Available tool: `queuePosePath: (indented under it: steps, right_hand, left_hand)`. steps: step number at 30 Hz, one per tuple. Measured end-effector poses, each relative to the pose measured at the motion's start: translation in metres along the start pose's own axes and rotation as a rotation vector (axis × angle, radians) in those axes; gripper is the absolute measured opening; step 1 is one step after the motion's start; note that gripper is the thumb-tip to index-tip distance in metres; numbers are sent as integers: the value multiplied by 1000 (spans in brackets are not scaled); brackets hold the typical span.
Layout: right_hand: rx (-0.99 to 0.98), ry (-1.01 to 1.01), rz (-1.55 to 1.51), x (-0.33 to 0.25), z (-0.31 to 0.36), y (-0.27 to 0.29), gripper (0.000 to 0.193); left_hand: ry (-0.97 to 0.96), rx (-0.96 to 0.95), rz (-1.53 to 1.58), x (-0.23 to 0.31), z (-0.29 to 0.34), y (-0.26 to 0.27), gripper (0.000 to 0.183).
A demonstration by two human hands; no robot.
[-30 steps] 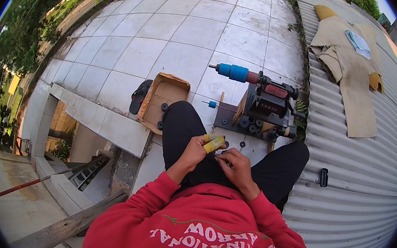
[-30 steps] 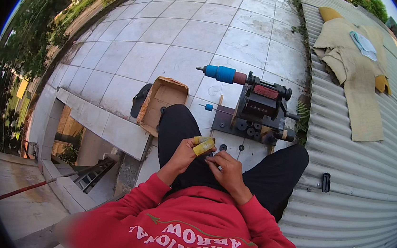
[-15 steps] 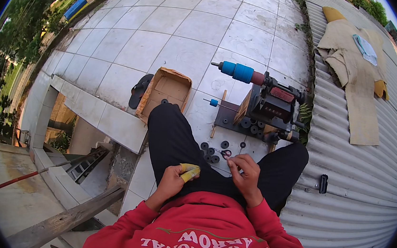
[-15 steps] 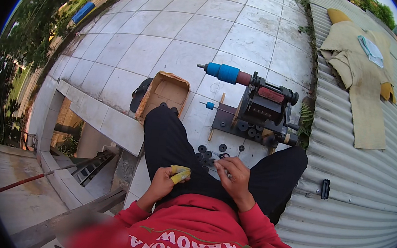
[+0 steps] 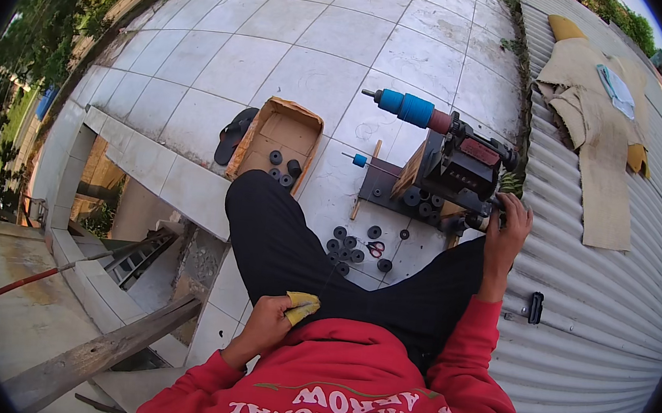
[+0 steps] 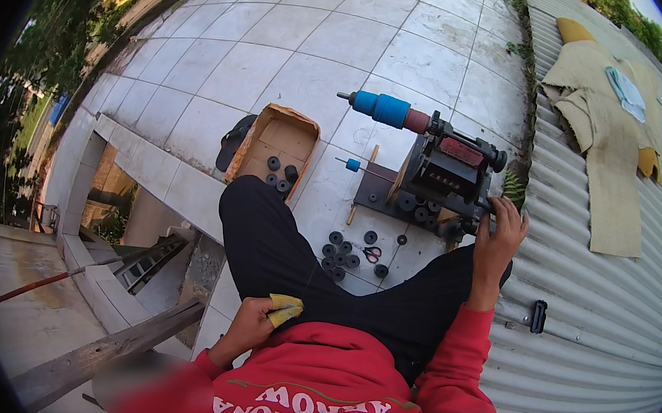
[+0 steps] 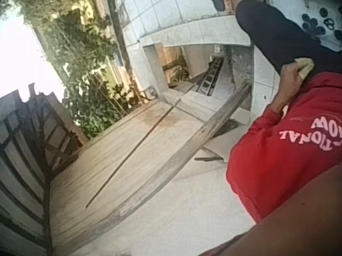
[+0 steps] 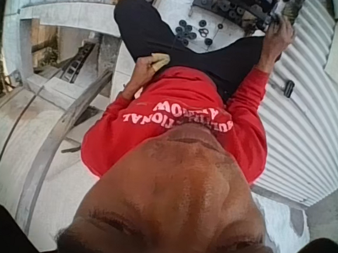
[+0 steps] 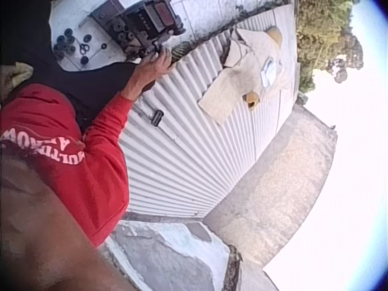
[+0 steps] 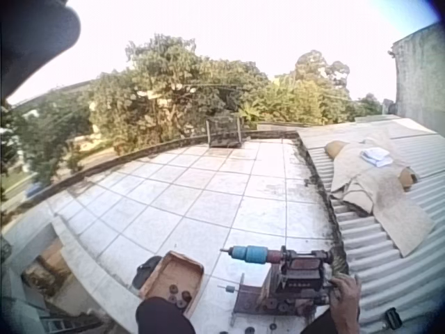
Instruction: Sanding and assembling circular rubber pulley parts using a motorized spindle rig on a rooftop.
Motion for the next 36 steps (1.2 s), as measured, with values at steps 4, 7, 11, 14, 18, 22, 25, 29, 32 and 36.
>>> queuePosePath:
  steps: [4, 7, 11, 14, 18, 22, 25, 29, 32, 36]
  right_hand:
    - [122, 53, -47, -9, -1, 13, 33]
    - [157, 52, -13, -9, 0, 16, 31]
    - [183, 43, 4, -7, 2, 13, 31]
    - [226, 46, -10, -12, 1, 14, 32]
    - [277, 43, -28, -13, -1, 17, 33]
    - [303, 42, -12, -16, -6, 22, 34]
    - [325, 59, 1, -16, -15, 31, 35]
    - [344, 99, 63, -16, -31, 45, 35]
    - [296, 119, 83, -19, -49, 51, 31]
    - [229, 122, 110, -7, -71, 52, 29]
  left_hand:
    - [-22, 10, -59, -8, 1, -5, 25]
    - [-75, 25, -133, -13, -3, -5, 26]
    - [-158, -15, -272, -16, -12, -3, 26]
    - [-182, -49, -365, -26, -20, -2, 27]
    - [-260, -20, -448, -26, -45, 4, 26]
    - [-337, 40, -468, -11, -92, 7, 25]
    - [-428, 172, -396, 10, -138, 11, 18]
    - [-498, 206, -242, 57, -195, 23, 24]
    - [-611, 256, -161, 95, -227, 34, 26]
    - [-690, 312, -87, 144, -248, 44, 24]
Point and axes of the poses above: each hand's wrist, its own z-axis away from the middle knuckle, its own y-axis out of the back of the hand, x = y × z, the point moved 5 cm from there along -z, towards the middle knuckle, and after that the axes turned 10 degrees about -x, right-handed, at the moved point
